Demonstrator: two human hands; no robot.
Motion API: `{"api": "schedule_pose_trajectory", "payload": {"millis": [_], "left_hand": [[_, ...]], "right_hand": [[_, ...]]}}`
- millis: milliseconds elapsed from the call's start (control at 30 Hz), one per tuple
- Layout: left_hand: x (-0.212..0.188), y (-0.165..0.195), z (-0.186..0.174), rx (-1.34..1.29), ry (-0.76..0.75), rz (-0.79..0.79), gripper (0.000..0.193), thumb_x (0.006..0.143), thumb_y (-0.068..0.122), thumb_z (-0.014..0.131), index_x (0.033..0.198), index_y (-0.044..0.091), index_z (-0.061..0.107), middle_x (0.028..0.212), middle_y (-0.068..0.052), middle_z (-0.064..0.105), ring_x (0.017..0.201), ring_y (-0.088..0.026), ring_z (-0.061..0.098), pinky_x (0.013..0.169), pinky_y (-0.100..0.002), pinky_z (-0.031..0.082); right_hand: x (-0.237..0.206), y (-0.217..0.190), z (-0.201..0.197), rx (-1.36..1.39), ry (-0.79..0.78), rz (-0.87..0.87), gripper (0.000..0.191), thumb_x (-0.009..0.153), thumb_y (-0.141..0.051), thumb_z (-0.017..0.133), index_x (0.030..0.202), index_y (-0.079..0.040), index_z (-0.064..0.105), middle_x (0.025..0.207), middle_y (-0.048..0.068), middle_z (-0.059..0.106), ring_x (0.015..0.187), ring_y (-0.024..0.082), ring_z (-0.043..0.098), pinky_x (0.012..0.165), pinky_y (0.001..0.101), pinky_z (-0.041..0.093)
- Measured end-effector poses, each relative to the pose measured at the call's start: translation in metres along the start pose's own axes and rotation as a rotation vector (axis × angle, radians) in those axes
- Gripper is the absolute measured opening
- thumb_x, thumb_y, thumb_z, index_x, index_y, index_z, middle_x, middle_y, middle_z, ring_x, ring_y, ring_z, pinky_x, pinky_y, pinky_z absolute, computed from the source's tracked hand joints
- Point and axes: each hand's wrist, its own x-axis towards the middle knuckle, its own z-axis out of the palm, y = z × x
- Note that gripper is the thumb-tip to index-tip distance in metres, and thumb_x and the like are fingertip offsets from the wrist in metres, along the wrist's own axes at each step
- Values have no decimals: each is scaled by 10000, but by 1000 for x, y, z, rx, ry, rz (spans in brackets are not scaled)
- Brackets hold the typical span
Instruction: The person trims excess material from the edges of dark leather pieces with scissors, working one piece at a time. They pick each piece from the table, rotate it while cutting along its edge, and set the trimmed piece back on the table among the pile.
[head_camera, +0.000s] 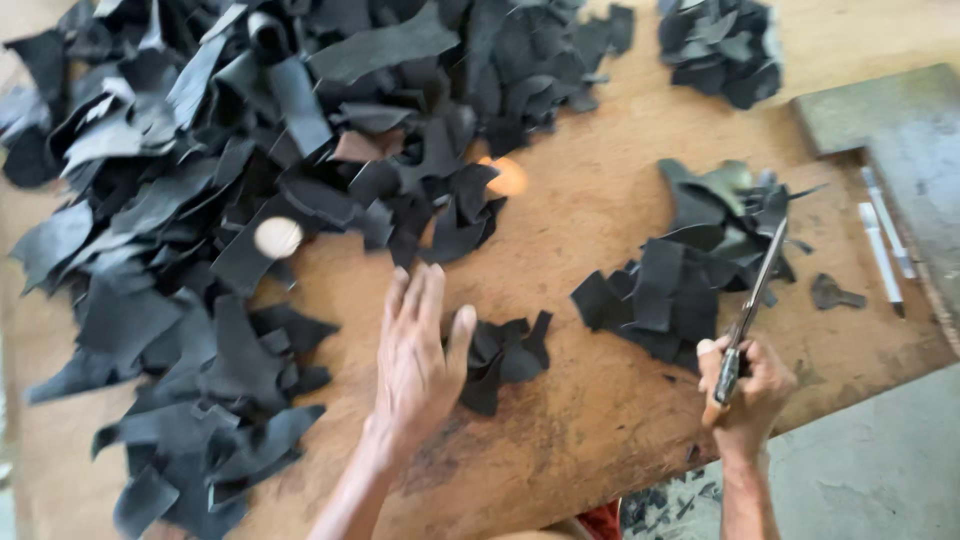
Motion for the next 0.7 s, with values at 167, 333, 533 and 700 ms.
{"api": "schedule_pose_trajectory", "payload": {"millis": [167,333,533,700], "left_hand": [[0,44,16,-82,56,175,429,907,146,724,1271,-43,597,1297,-248,606,1288,-420,518,1096,-531,390],[15,101,68,-353,-330,93,408,986,188,696,1325,-4,572,1118,-181,645,978,-351,658,794,-468,556],[37,135,133,-378,-233,90,677,818,142,815,1354,-39,442,1166,-276,597,994,-471,626,773,-520,534],[42,133,151,-435,-146,89,678,754,69,809,1347,-4,488,1187,-229,607,1051,-437,630,834,-486,538]], "right_hand": [[-31,-8,-7,137,13,33,123,930,-123,718,906,-34,636,646,0,607,525,74,588,502,223,436],[-47,-3,2,190,-40,50,108,872,-119,723,852,-38,655,593,-27,604,456,55,583,404,223,470],[-51,-7,-4,269,-54,184,103,918,-68,675,857,-10,614,613,-23,554,492,57,526,468,224,412],[-51,-15,-17,281,-109,159,90,914,-64,671,852,-22,622,570,1,572,475,60,530,463,225,408]]}}
